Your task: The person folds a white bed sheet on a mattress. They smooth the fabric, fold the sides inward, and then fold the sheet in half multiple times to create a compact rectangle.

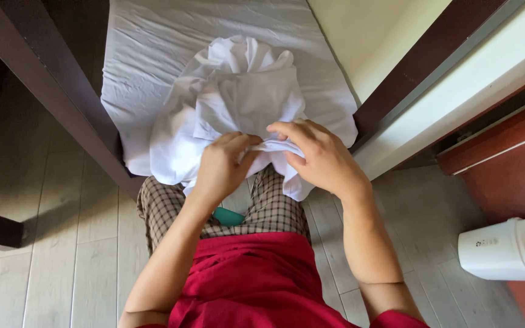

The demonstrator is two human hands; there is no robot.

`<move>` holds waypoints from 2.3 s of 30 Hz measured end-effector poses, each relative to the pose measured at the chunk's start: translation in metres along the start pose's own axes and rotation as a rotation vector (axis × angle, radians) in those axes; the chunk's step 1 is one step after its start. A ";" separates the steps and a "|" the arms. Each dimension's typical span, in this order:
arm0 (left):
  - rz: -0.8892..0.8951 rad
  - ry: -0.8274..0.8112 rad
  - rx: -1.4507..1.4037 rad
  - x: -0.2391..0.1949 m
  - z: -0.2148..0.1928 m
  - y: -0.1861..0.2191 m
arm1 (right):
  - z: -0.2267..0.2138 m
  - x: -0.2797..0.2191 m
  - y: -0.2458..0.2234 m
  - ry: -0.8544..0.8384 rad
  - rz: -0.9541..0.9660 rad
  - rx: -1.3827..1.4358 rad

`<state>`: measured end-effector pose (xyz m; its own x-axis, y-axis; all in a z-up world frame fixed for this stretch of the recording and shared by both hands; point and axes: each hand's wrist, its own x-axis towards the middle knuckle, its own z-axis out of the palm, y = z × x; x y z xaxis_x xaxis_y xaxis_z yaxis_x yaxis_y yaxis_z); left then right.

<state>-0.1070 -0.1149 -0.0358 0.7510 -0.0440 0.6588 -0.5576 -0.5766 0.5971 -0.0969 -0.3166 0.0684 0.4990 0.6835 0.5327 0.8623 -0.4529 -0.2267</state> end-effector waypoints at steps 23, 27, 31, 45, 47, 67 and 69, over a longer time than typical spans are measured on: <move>-0.225 -0.096 -0.407 0.020 -0.015 0.010 | 0.020 0.009 0.015 0.090 0.129 0.529; -0.225 -0.040 -0.336 0.023 -0.021 0.014 | 0.026 0.014 0.014 0.098 0.125 0.607; -0.215 0.007 -0.318 0.018 -0.023 0.017 | 0.037 0.015 0.024 0.127 0.169 0.609; -0.174 -0.007 -0.479 0.024 -0.084 -0.013 | -0.018 0.035 -0.017 -0.677 -0.383 0.939; -0.132 0.017 -0.387 0.025 -0.090 -0.009 | -0.008 0.056 -0.014 -0.397 -0.280 0.689; -0.233 0.256 -0.240 0.030 -0.133 -0.027 | 0.138 0.131 0.036 -0.049 0.000 0.998; -0.247 0.178 -0.432 0.023 -0.134 -0.023 | 0.138 0.128 0.031 0.027 0.004 1.033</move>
<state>-0.1242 0.0069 0.0269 0.8279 0.2113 0.5196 -0.4946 -0.1620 0.8539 0.0055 -0.1641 0.0175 0.5109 0.6643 0.5455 0.5208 0.2657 -0.8113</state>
